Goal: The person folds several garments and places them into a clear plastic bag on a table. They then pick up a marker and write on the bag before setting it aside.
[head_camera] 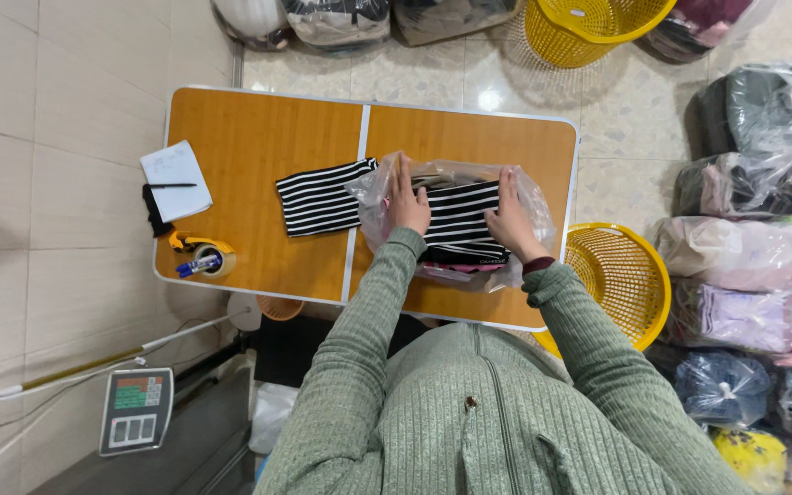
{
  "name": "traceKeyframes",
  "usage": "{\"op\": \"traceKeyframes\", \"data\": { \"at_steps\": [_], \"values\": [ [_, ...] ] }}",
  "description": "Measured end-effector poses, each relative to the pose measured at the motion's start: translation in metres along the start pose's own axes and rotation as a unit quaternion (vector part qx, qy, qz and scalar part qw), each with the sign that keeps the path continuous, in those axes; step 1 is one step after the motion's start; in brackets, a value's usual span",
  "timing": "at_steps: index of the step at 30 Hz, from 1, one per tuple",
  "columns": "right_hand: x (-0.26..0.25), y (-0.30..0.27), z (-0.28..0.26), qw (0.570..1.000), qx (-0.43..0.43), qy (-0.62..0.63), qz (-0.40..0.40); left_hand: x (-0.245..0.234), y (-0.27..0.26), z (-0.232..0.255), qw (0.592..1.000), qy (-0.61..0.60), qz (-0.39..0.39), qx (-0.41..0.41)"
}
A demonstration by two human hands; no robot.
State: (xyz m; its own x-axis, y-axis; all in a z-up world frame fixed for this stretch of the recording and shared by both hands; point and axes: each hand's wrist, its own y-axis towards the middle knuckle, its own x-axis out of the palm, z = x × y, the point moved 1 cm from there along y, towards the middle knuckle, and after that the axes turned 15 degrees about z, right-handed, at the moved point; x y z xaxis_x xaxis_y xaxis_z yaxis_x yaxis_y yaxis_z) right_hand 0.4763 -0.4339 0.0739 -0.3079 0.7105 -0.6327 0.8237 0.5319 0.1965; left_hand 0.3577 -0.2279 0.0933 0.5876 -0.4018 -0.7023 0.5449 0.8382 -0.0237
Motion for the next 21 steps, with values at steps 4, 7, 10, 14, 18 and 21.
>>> {"op": "traceKeyframes", "data": {
  "at_steps": [4, 7, 10, 14, 18, 21],
  "values": [
    [0.011, -0.023, -0.005, 0.977, 0.018, -0.097, -0.189, 0.019, -0.042, 0.006, 0.991, 0.095, -0.055, 0.072],
    [0.024, -0.044, -0.021, 0.944, 0.036, -0.221, -0.242, 0.029, -0.077, 0.007, 0.931, 0.271, -0.205, 0.130],
    [0.028, -0.050, -0.032, 0.910, 0.056, -0.299, -0.283, 0.036, -0.081, 0.002, 0.892, 0.288, -0.313, 0.154],
    [0.028, -0.052, -0.043, 0.901, 0.009, -0.331, -0.281, 0.042, -0.074, -0.007, 0.897, 0.283, -0.306, 0.145],
    [0.023, -0.047, -0.045, 0.896, 0.018, -0.327, -0.301, 0.047, -0.074, -0.005, 0.892, 0.301, -0.286, 0.177],
    [0.026, -0.043, -0.049, 0.905, 0.051, -0.303, -0.293, 0.037, -0.079, -0.003, 0.912, 0.253, -0.246, 0.209]
  ]
}}
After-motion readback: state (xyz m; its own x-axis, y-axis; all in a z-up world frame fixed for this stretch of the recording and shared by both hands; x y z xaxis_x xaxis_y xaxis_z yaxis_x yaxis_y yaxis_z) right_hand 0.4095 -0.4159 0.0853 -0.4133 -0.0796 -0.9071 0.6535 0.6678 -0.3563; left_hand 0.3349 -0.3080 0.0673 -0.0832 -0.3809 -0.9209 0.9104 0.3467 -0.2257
